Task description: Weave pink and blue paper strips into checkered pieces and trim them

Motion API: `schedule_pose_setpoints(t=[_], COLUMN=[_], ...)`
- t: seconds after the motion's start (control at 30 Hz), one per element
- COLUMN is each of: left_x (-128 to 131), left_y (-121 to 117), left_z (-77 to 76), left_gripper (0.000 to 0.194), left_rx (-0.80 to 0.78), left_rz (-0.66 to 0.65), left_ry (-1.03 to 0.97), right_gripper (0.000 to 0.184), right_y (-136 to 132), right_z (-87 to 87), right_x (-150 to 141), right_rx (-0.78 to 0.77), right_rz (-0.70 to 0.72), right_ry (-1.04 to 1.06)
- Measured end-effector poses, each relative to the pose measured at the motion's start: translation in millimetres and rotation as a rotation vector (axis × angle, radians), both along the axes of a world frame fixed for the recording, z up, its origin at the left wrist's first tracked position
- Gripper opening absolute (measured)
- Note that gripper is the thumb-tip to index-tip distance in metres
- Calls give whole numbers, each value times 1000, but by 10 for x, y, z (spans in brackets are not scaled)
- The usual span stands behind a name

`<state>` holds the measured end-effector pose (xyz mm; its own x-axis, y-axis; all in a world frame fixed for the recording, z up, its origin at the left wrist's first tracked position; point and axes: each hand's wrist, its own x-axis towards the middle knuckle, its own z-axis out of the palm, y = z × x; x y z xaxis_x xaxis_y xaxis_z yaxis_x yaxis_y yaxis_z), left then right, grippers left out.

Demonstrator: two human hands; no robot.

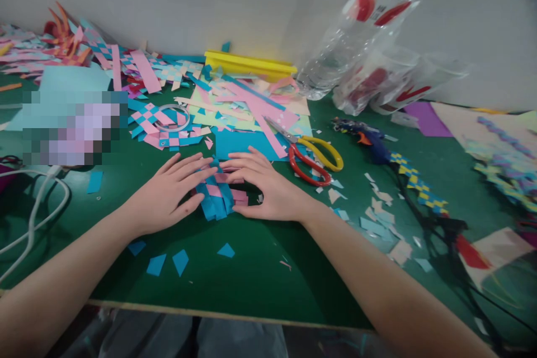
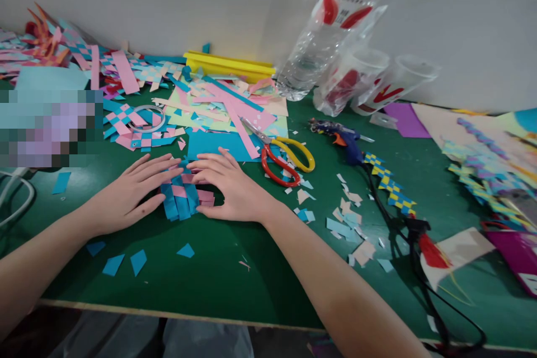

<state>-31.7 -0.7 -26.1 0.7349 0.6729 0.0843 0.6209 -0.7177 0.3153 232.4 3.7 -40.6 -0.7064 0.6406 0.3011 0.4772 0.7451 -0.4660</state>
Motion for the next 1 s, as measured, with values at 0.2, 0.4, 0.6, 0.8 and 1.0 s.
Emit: schedule_pose_setpoints(t=[0.2,0.4,0.6,0.8,1.0], left_x=[14,-8,-27,-117,-130], left_y=[10,8,11,6,25], left_z=[-29,-33,-18,28,-2], left_gripper=[50,50,59,64,47], left_rx=[13,8,-1,5,20], left_rz=[-30,-78,-113,-20,-44], left_ry=[22,54,35,-63,-89], right_gripper=[46,43,40,42,34], right_y=[3,18,19,14,28], right_z=[45,19,-10,-1,-33], right_x=[24,33,34,25,24], right_rx=[-98,-48,2,5,30], right_rz=[9,-6,-38,-5,-17], right_ry=[-10,-24,-3,5,12])
